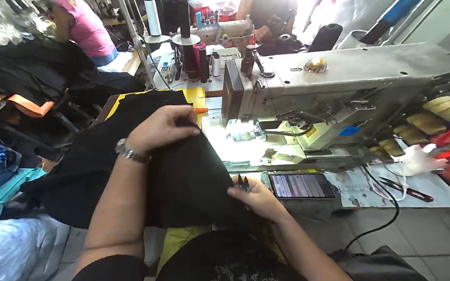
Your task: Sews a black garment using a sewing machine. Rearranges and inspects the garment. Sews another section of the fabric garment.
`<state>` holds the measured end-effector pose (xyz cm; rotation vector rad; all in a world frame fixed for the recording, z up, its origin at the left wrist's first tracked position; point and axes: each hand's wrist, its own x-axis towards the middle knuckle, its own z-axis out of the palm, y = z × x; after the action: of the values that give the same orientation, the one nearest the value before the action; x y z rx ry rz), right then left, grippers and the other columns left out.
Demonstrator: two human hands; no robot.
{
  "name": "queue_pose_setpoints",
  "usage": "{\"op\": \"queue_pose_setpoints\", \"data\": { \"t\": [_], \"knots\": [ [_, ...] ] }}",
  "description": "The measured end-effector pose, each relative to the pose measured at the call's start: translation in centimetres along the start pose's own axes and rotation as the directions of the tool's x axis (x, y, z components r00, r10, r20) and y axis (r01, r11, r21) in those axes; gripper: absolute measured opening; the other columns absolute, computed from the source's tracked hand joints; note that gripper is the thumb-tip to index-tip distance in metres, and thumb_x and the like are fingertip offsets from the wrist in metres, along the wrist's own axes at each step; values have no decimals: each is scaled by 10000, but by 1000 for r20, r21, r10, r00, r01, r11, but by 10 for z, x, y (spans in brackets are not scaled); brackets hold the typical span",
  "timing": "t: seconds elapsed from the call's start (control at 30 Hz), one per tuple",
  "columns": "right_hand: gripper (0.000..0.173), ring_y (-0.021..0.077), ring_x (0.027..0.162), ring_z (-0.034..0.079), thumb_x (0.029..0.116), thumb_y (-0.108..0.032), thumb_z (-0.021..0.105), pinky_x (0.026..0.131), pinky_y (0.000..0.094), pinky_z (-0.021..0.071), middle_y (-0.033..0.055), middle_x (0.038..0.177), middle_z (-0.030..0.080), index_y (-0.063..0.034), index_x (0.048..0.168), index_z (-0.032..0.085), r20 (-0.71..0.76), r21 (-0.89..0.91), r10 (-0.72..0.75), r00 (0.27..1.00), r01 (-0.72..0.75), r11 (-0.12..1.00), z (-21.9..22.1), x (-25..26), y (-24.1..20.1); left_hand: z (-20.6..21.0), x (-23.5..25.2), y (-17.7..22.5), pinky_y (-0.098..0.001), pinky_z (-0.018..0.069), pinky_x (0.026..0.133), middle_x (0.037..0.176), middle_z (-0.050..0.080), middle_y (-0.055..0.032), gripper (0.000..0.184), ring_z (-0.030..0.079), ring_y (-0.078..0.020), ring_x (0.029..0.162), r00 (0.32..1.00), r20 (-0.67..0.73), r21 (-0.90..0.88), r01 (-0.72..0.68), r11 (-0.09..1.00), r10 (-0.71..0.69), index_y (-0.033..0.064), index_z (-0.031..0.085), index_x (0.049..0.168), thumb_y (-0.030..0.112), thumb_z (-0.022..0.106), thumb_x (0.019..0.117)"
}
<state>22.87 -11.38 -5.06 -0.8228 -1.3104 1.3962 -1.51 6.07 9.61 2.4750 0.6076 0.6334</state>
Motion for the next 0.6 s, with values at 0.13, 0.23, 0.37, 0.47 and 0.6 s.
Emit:
{"op": "queue_pose_setpoints", "data": {
  "t": [0.13,0.23,0.37,0.47,0.6],
  "knots": [
    [267,71,877,699,978,-85,629,827,252,596,26,991,731,-5,1232,639,-282,-60,102,954,-124,990,-12,19,15,58,31,-51,-648,411,1034,1120,712,-123,172,641,-341,1113,981,-161,437,167,884,-105,138,768,1092,188,691,947],
    [284,75,897,700,985,-65,616,837,252,594,30,1021,731,-11,1263,634,-297,-13,140,944,-151,988,-16,16,20,96,22,-51,-659,372,1079,1226,674,-141,215,602,-372,1199,959,-248,499,247,831,-136,135,749,1144,128,664,947],
    [294,97,934,711,992,-48,597,857,266,601,56,1066,736,3,1281,624,-293,40,148,945,-143,989,-15,13,24,126,-13,-25,-500,490,1024,1122,711,-73,180,647,-253,1126,971,-231,419,49,907,54,97,755,1009,133,586,955],
    [320,109,948,714,993,-47,588,863,276,603,72,1097,732,11,1308,599,-282,74,163,945,-148,986,-15,12,24,143,-29,-16,-408,544,948,1103,711,-55,194,669,-204,1063,984,-150,369,-37,929,99,104,756,1050,134,573,993],
    [331,91,827,703,994,-45,587,735,250,599,55,1037,732,-7,1323,585,-284,150,210,936,-173,973,-11,11,22,152,-33,-5,-361,570,861,1070,709,-57,197,678,-209,980,978,-135,465,-79,882,159,121,758,1089,157,578,1018]
  ]
}}
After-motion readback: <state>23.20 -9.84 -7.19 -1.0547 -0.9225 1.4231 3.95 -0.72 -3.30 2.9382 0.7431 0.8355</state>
